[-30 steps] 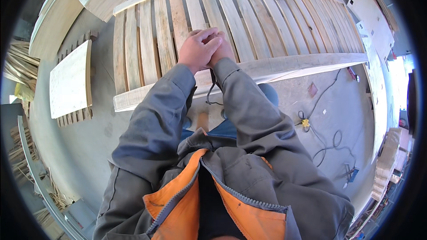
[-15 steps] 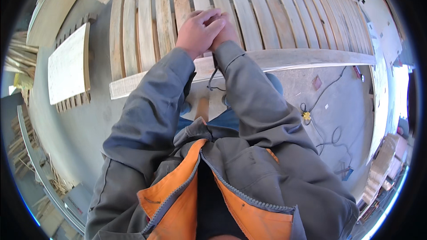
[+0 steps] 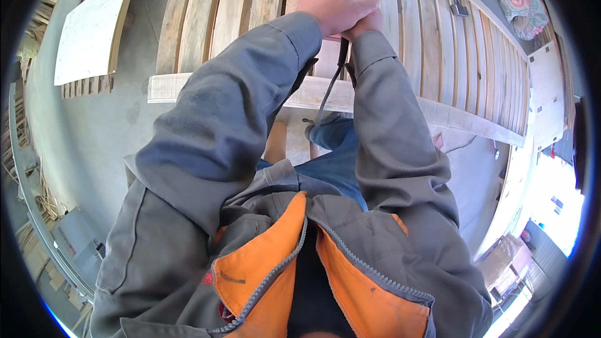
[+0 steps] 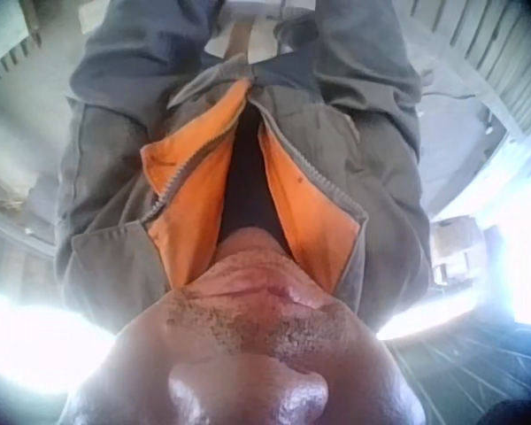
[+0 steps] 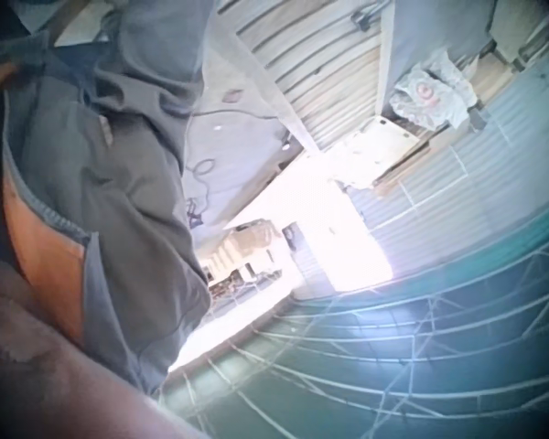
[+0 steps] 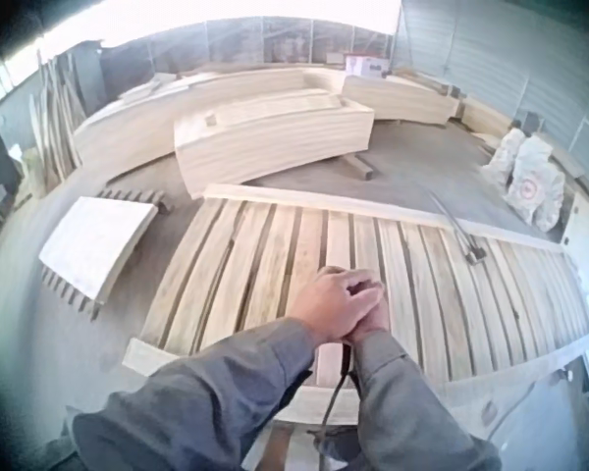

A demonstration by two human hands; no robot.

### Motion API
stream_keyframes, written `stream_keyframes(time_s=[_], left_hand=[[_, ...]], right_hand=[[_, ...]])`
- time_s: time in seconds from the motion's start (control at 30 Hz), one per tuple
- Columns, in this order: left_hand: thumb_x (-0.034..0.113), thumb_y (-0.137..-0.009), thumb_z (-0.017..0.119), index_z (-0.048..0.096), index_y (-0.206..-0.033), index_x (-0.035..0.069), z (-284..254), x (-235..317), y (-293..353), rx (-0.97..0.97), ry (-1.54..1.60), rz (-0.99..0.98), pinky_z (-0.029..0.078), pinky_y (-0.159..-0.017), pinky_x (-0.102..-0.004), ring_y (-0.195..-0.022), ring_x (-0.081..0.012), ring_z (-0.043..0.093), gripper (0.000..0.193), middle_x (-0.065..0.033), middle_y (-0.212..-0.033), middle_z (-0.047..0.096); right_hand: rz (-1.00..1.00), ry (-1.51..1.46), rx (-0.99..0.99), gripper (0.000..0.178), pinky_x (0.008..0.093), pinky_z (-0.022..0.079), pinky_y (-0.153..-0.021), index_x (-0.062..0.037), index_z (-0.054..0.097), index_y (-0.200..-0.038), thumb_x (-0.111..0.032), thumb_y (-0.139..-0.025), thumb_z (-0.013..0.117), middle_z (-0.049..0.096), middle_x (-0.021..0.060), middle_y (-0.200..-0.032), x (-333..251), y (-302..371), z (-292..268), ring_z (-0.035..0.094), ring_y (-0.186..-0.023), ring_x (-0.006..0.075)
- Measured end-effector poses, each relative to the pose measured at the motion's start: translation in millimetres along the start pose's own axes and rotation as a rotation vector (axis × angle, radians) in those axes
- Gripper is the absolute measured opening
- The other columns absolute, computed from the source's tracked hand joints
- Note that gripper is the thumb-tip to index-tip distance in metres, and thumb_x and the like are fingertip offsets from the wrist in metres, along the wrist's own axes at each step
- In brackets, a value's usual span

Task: The person is sanding a wooden structure using a red electric sander. They move the sander along the wooden slats, smoothing the surface.

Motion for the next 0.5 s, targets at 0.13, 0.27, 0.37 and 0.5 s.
stream_keyframes(time_s=[0.13,0.27,0.37,0.5], left_hand=[[0.052,-0.087,0.066,0.078,-0.128,0.024,2,-5,-20,-0.008,0.021,0.001,0.054,-0.105,-0.0415,-0.122,-0.0313,0.066,0.051,-0.012,-0.121,0.076],[0.055,-0.087,0.065,0.077,-0.131,0.025,12,7,-44,-0.034,0.01,0.022,0.054,-0.105,-0.0414,-0.122,-0.0322,0.065,0.054,-0.0135,-0.123,0.074],[0.056,-0.088,0.065,0.076,-0.132,0.026,6,-15,-53,-0.044,-0.022,-0.002,0.053,-0.105,-0.0412,-0.122,-0.0326,0.065,0.055,-0.014,-0.123,0.074],[0.054,-0.09,0.066,0.078,-0.124,0.02,2,-24,-69,0.01,-0.078,0.04,0.058,-0.092,-0.0408,-0.099,-0.0333,0.074,0.049,-0.013,-0.109,0.079]], right_hand=[[0.084,-0.443,-0.082,0.054,0.0374,0.049,-0.106,-0.0166,0.056,-0.138,-0.042,-0.092,0.07,0.059,0.0097,-0.14,41,-37,45,0.057,-0.129,0.0276],[0.064,-0.993,0.076,0.056,0.0381,0.054,-0.101,-0.0175,0.064,-0.131,-0.043,-0.084,0.079,0.066,0.0084,-0.133,107,-76,80,0.064,-0.123,0.0276],[-0.08,-0.242,0.08,0.056,0.0376,0.053,-0.103,-0.0179,0.065,-0.132,-0.044,-0.085,0.079,0.066,0.0069,-0.134,56,-74,57,0.064,-0.125,0.0269],[-0.13,0.111,0.097,0.057,0.0373,0.051,-0.106,-0.0182,0.064,-0.135,-0.045,-0.086,0.078,0.065,0.0071,-0.137,31,-77,36,0.063,-0.125,0.0262]])
Point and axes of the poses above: each hand's wrist, its own y-axis away from the middle knuckle, its own z-axis out of the palm, x = y × z, the point moved 6 cm from there along -y, towards the middle knuckle
